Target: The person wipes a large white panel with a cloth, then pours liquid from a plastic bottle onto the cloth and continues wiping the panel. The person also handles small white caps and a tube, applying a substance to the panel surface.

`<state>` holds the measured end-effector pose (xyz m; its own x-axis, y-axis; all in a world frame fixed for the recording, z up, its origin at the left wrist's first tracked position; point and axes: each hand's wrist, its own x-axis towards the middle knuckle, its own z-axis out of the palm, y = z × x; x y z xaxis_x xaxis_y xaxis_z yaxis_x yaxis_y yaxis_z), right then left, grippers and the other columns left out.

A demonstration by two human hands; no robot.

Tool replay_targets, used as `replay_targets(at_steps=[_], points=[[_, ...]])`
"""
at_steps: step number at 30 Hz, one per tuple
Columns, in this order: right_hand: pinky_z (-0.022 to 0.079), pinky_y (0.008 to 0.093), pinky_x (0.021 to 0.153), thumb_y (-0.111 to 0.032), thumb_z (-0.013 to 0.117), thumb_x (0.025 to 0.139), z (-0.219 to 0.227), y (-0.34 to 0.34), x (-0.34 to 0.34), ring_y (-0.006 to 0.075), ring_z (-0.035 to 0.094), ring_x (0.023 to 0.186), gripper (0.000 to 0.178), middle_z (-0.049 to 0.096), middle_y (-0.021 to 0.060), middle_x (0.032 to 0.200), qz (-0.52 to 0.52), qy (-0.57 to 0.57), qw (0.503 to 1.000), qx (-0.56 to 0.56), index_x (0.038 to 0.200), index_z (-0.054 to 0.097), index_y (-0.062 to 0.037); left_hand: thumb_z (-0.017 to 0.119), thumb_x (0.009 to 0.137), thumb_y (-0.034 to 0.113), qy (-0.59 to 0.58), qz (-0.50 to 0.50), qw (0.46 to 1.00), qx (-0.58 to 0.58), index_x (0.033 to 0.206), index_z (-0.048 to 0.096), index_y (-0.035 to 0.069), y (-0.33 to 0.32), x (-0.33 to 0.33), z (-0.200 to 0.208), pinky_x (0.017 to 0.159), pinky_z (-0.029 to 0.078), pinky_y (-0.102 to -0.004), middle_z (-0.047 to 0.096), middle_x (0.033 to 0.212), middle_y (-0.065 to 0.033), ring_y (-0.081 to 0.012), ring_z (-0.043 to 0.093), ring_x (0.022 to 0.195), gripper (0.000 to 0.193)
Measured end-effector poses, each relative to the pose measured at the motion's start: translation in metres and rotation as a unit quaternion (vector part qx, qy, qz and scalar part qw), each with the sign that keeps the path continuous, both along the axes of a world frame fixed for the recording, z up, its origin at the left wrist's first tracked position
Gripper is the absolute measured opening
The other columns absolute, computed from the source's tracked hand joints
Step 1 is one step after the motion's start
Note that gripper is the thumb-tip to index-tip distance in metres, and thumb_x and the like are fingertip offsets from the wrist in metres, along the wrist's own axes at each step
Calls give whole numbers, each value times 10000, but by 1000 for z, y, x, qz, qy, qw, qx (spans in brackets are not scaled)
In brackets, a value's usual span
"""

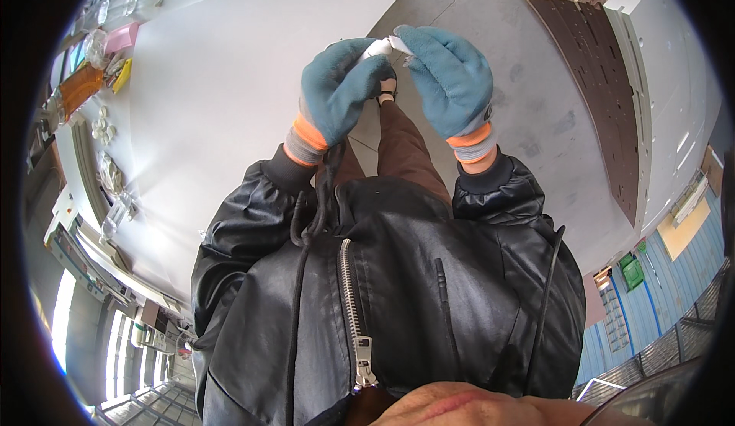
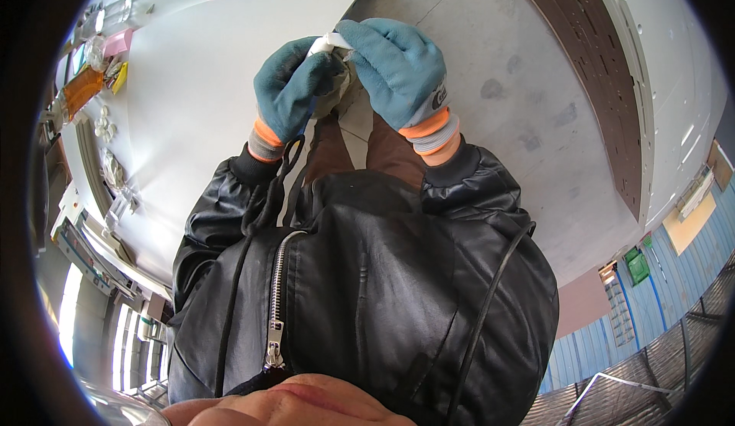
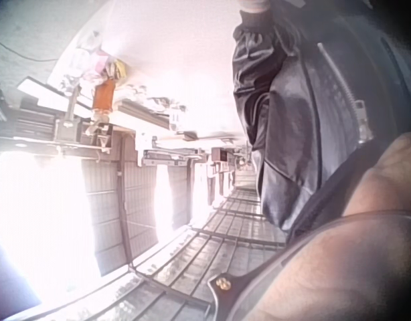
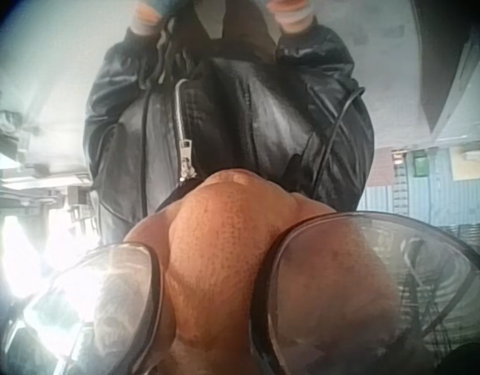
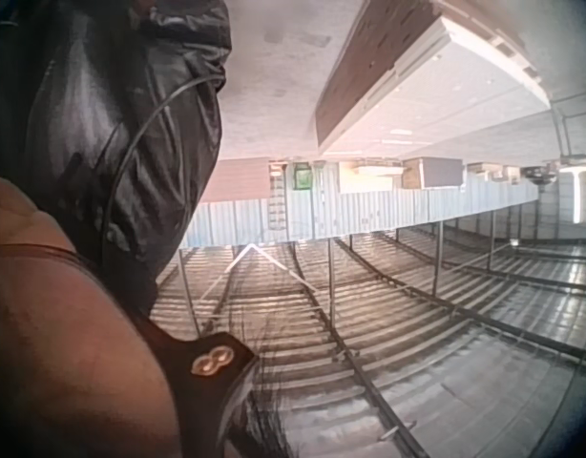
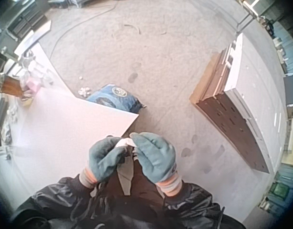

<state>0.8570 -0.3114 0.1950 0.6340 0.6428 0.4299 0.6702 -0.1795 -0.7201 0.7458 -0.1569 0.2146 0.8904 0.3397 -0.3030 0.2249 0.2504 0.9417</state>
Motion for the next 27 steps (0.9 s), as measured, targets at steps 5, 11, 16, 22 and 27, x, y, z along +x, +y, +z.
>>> replay_targets(at_steps=[5, 11, 16, 22, 27], points=[[574, 355, 670, -95, 722, 807, 2, 2, -3, 268, 664, 807, 368, 670, 65, 1003, -12, -41, 999, -28, 1173, 717, -124, 610, 968, 112, -13, -18, 996, 81, 1137, 649, -60, 4, -4, -9, 652, 506, -237, 684, 858, -76, -94, 617, 725, 243], [561, 352, 605, -131, 715, 823, 12, 1, -8, 258, 658, 775, 336, 661, 44, 997, -18, -73, 991, -114, 1159, 713, -133, 627, 953, 108, -44, -39, 978, 201, 1127, 667, -33, 11, -2, -9, 621, 491, -253, 667, 799, -61, -94, 582, 668, 228], [561, 352, 636, -106, 691, 843, 15, 1, -12, 269, 670, 782, 291, 680, 61, 994, 9, -6, 998, -70, 1133, 716, -103, 627, 964, 110, -31, -35, 985, 166, 1129, 679, -14, 14, 1, -6, 595, 468, -251, 645, 759, -40, -97, 559, 643, 213], [556, 328, 731, -58, 634, 908, 19, 6, -13, 280, 697, 840, 214, 726, 120, 967, -49, 226, 973, 14, 1102, 722, -33, 616, 973, 94, -31, -58, 972, 224, 1145, 668, -33, 19, 4, -5, 678, 516, -246, 694, 881, -65, -103, 630, 749, 220], [543, 302, 759, -68, 627, 939, 26, 5, -15, 233, 702, 859, 216, 732, 126, 978, -76, 367, 927, -20, 1127, 721, -19, 622, 966, 104, -28, -43, 977, 206, 1125, 678, -20, 15, 6, -3, 639, 497, -254, 685, 823, -72, -114, 606, 688, 209]])
